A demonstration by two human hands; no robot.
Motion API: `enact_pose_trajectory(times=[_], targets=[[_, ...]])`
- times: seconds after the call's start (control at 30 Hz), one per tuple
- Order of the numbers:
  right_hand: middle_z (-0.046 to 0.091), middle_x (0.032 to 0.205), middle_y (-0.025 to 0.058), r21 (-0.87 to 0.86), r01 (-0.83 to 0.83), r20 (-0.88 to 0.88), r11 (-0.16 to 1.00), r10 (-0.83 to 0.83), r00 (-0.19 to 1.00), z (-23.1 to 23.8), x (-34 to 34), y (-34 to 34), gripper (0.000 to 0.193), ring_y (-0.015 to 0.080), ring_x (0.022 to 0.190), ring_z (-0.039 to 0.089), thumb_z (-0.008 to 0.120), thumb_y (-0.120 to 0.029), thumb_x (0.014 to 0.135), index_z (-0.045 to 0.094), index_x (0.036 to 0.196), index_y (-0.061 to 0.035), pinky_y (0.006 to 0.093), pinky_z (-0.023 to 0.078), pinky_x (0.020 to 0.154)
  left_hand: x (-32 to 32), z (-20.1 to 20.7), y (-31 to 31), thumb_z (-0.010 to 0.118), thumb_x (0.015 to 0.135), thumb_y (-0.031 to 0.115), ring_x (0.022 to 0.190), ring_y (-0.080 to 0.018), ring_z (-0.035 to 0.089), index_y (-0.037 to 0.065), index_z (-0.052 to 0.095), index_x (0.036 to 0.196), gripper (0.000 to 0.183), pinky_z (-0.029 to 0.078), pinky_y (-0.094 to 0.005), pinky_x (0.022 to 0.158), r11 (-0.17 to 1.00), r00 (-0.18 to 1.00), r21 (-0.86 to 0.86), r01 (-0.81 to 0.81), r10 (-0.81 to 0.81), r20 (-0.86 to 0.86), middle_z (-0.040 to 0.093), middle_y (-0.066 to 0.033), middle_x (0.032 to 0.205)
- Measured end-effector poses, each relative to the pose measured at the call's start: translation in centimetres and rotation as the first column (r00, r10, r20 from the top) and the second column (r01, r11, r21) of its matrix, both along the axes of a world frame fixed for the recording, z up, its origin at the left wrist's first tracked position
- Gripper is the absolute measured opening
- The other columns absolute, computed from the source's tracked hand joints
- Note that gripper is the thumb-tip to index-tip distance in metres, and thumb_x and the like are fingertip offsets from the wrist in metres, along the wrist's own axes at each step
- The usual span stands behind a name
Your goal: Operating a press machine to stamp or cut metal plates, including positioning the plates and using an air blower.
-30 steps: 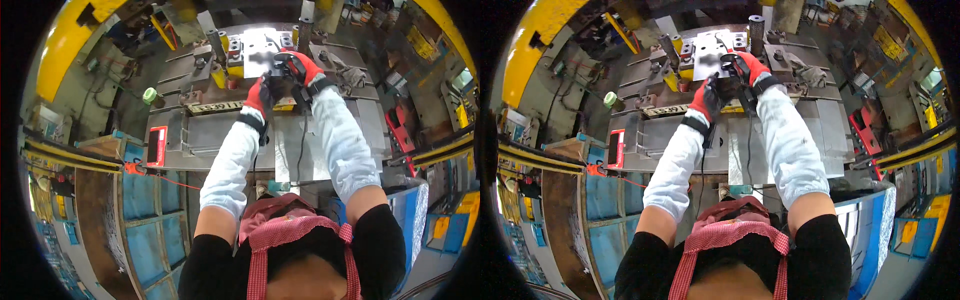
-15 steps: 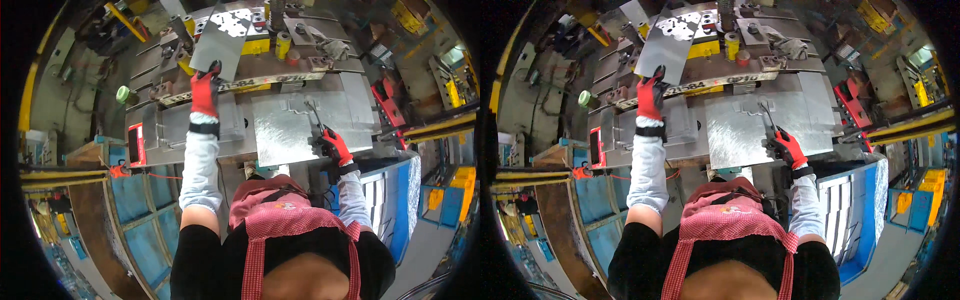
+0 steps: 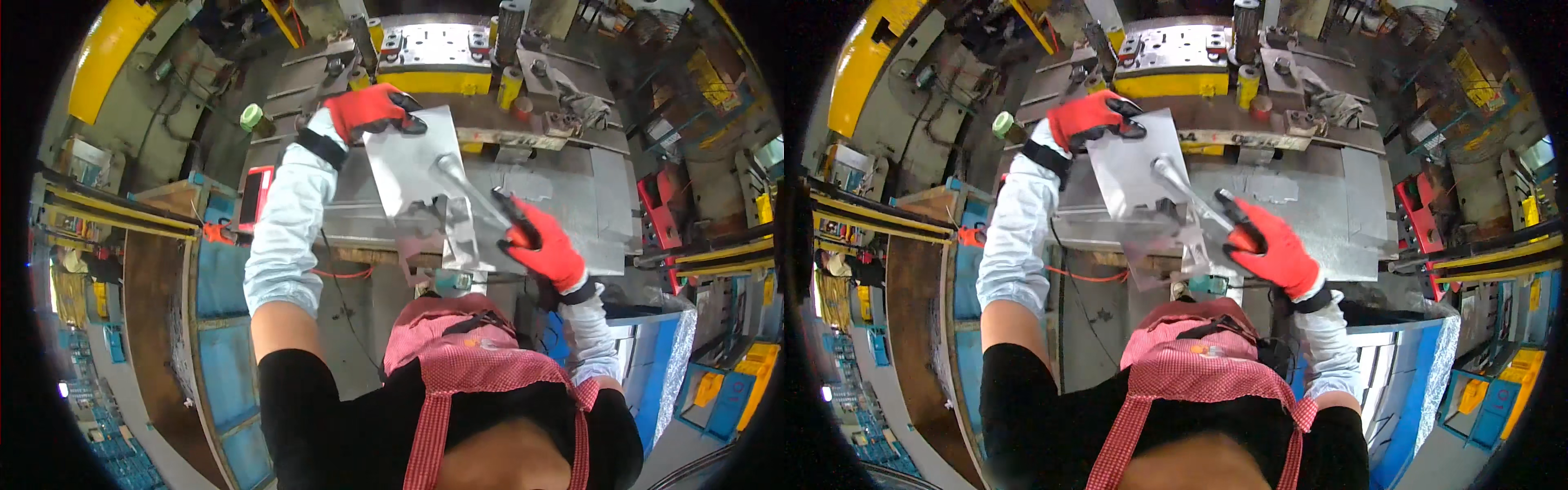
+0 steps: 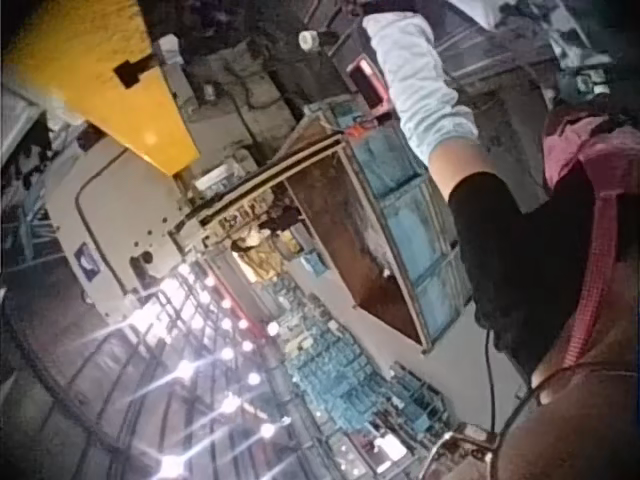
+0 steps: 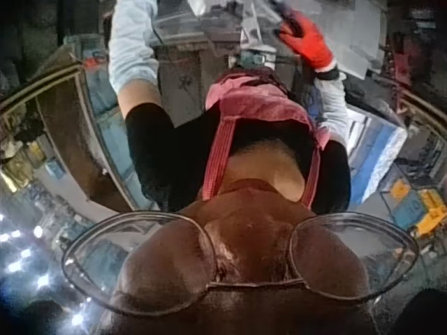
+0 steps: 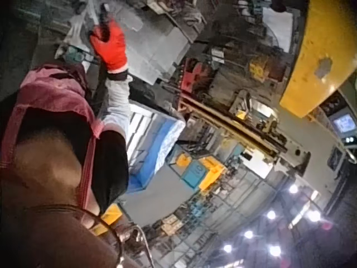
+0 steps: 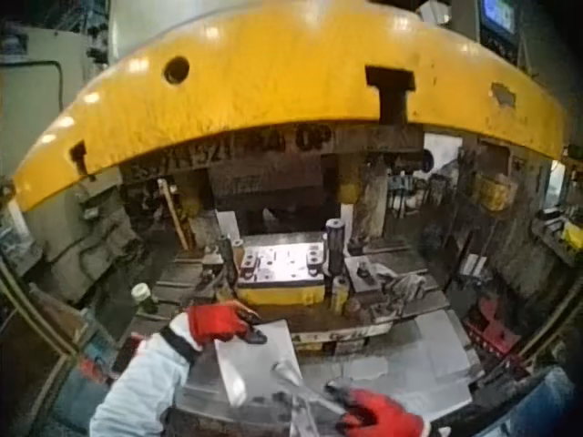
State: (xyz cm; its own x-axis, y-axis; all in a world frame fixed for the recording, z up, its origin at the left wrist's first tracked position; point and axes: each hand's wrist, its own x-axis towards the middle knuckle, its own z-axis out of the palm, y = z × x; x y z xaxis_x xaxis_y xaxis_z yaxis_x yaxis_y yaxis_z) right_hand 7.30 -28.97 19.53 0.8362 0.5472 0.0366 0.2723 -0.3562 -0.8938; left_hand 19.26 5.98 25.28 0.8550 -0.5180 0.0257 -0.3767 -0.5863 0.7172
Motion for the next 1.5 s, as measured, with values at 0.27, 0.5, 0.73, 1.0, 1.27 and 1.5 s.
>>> enact_pose_trajectory(times=[0.27,0.5,0.73,1.0,1.27,1.5], targets=[[0.044,0.071,-0.0066,0.436,0.279,-0.562,0.856,0.017,0.827,-0.8,2.3,2.4,0.044,0.0025,0.053,0.038,0.057,-0.011,0.078,0.047,0.121,-0.0067,0.0180,0.031,0.046,2.1,-2.1,1.2,0.037,0.092,0.032,0.088,-0.0216,0.060,0.003,0.048,0.116,0.039,0.049,-0.0357,0.077,0.384,0.795,-0.828,-0.410,-0.296,-0.530,0.059,-0.0120,0.100],[0.057,0.089,0.0002,0.443,0.035,-0.222,0.896,0.071,0.972,-1.1,18.2,5.2,0.030,0.0073,0.078,0.052,0.053,-0.020,0.085,0.055,0.110,-0.0047,0.0220,0.042,0.068,-5.5,-4.6,-3.5,0.039,0.088,0.046,0.065,-0.0158,0.052,0.005,0.051,0.108,0.046,0.045,-0.0295,0.059,0.323,0.609,-0.618,-0.717,-0.142,-0.781,0.054,-0.0025,0.075],[0.057,0.087,-0.0013,0.512,-0.060,-0.242,0.857,0.211,0.947,-2.3,24.2,7.9,0.022,0.0058,0.078,0.052,0.056,-0.017,0.083,0.058,0.101,-0.0038,0.0203,0.042,0.069,0.2,-11.4,-7.1,0.036,0.090,0.037,0.081,-0.0284,0.062,-0.008,0.049,0.110,0.051,0.050,-0.0396,0.075,-0.035,0.788,-0.866,-0.499,-0.435,-0.436,0.061,-0.0198,0.094],[0.052,0.077,-0.0037,0.509,0.276,-0.259,0.815,-0.161,0.952,0.1,14.0,6.2,0.038,0.0026,0.062,0.045,0.059,-0.020,0.081,0.049,0.116,-0.0076,0.0194,0.039,0.050,0.4,-11.8,-7.3,0.032,0.090,0.031,0.087,-0.0332,0.060,-0.009,0.049,0.108,0.046,0.049,-0.0415,0.079,-0.125,0.814,-0.816,-0.565,-0.247,-0.526,0.059,-0.0229,0.095],[0.050,0.072,-0.0013,0.171,0.666,-0.531,0.726,-0.501,0.683,-13.5,-0.5,-9.7,0.031,0.0083,0.052,0.045,0.057,-0.018,0.081,0.051,0.108,-0.0039,0.0223,0.037,0.045,0.7,-10.9,-8.1,0.029,0.091,0.029,0.086,-0.0336,0.060,-0.008,0.049,0.103,0.044,0.049,-0.0421,0.078,-0.101,0.804,-0.799,-0.593,-0.138,-0.579,0.060,-0.0222,0.094],[0.052,0.071,0.0026,0.181,0.684,-0.538,0.707,-0.511,0.671,-18.5,-3.2,-13.0,0.033,0.0088,0.049,0.045,0.058,-0.015,0.077,0.051,0.107,-0.0045,0.0238,0.038,0.042,0.7,-9.9,-8.9,0.026,0.091,0.026,0.092,-0.0397,0.056,-0.011,0.043,0.108,0.045,0.044,-0.0467,0.087,-0.080,0.758,-0.757,-0.649,0.009,-0.652,0.055,-0.0278,0.101]])
